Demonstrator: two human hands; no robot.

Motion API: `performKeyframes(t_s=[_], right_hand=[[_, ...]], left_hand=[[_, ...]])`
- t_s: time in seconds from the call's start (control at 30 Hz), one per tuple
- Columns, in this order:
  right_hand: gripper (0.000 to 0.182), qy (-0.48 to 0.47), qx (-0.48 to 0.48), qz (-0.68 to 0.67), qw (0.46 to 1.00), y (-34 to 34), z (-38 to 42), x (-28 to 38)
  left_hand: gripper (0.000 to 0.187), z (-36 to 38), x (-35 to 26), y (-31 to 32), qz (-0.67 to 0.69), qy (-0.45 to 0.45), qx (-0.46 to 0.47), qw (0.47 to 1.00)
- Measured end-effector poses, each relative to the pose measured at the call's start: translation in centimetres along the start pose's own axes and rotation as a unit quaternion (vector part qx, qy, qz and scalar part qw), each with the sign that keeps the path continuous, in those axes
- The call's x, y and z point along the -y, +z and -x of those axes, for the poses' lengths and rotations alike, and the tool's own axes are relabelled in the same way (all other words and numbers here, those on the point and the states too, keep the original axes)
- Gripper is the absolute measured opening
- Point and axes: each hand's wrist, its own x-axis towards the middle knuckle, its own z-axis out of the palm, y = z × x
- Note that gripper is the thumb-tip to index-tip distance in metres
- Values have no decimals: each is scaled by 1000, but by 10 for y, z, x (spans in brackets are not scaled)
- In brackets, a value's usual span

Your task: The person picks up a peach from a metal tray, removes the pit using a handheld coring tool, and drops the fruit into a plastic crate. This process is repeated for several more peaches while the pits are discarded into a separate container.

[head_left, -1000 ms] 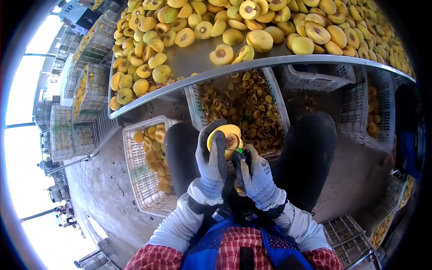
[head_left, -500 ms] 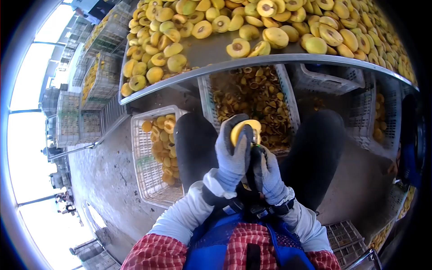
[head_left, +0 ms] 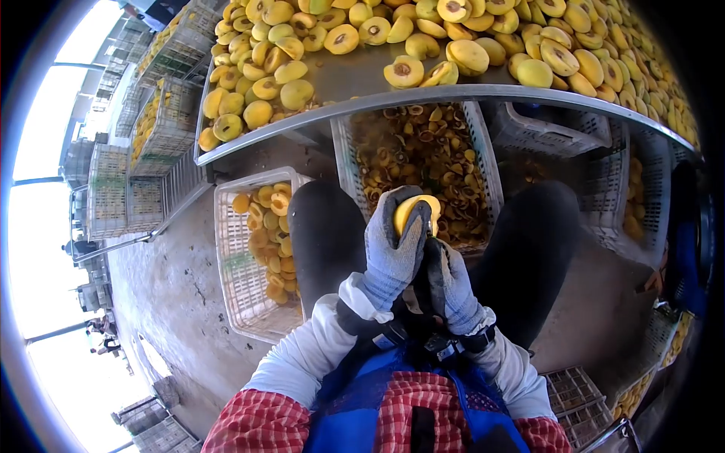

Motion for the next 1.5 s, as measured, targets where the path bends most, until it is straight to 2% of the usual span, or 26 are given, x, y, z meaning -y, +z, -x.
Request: performKeyframes(t_s=[0.03, 0.1, 0.2, 0.27, 0.3, 0.33, 0.4, 0.53, 0.6, 0.7, 0.8, 0.83, 0.9, 0.97, 1.0, 1.1, 1.2, 1.27, 1.3, 1.37, 1.43, 1.47, 1.5], right_hand=[[28, 16, 5, 1, 1000, 3, -4, 10], [29, -156, -60, 212, 963, 1, -4, -1], [33, -108, -58, 111, 986, 9, -1, 28], [34, -58, -41, 43, 997, 9, 0, 26], [35, -112, -53, 82, 989, 7, -2, 5], [35, -61, -33, 7, 998, 6, -2, 9], [34, 43, 7, -143, 989, 6, -2, 20], [32, 51, 29, -136, 989, -3, 1, 16], [30, 49, 10, -104, 993, -4, 5, 21], [28, 54, 34, -131, 989, -7, 3, 19], [26, -81, -26, -5, 996, 5, 4, 23], [26, -93, -39, 24, 995, 8, 4, 27], [27, -119, -66, 84, 987, 11, 0, 35], [27, -197, -92, 200, 955, 9, -2, 18], [28, -233, -105, 256, 932, 9, -1, 11], [34, -120, -32, 208, 970, 4, 3, 31], [25, -155, -3, 136, 979, 3, 0, 31], [21, -59, -38, -43, 997, 6, 8, 22], [20, 0, -20, -91, 996, 4, 10, 23], [22, 130, 40, -141, 981, -5, 12, 39], [53, 247, 109, -304, 914, 0, 9, 65], [52, 271, 134, -376, 876, -2, 8, 62], [52, 292, 157, -446, 832, -6, 7, 54]], left_hand=[[26, -2, -4, 2, -40, 42, -1, 998], [30, -5, -3, 4, -82, 100, -7, 992], [31, -1, -6, 15, 9, 122, -46, 991], [32, 0, -4, 13, -20, 135, -39, 990], [32, 0, -3, 12, -31, 136, -35, 990], [33, 0, -1, 10, -42, 137, -32, 989], [33, 1, 1, 7, -44, 107, -14, 993], [30, 3, -1, 9, -19, 36, -1, 999], [28, 1, -2, 11, 61, -6, 13, 998], [27, 2, -4, 14, 135, -48, 18, 990], [30, 5, -9, 17, 141, -47, -8, 989], [31, 7, -11, 18, 137, -42, -21, 989], [33, 9, -13, 21, 116, 30, -34, 992], [37, 10, -11, 20, 86, 78, -35, 993], [36, 10, -12, 20, 92, 68, -38, 993], [33, 10, -10, 20, 95, 45, -41, 994], [30, 7, -4, 17, 96, 24, -19, 995], [27, 4, -6, 17, 128, -1, 3, 992], [27, 2, -6, 16, 136, -21, 23, 990], [26, -4, -4, 14, 150, -61, 62, 985], [27, -10, -6, 8, 242, -157, 128, 949], [27, -14, -6, 6, 286, -203, 160, 923], [29, -16, 2, 7, 272, -198, 167, 927]])
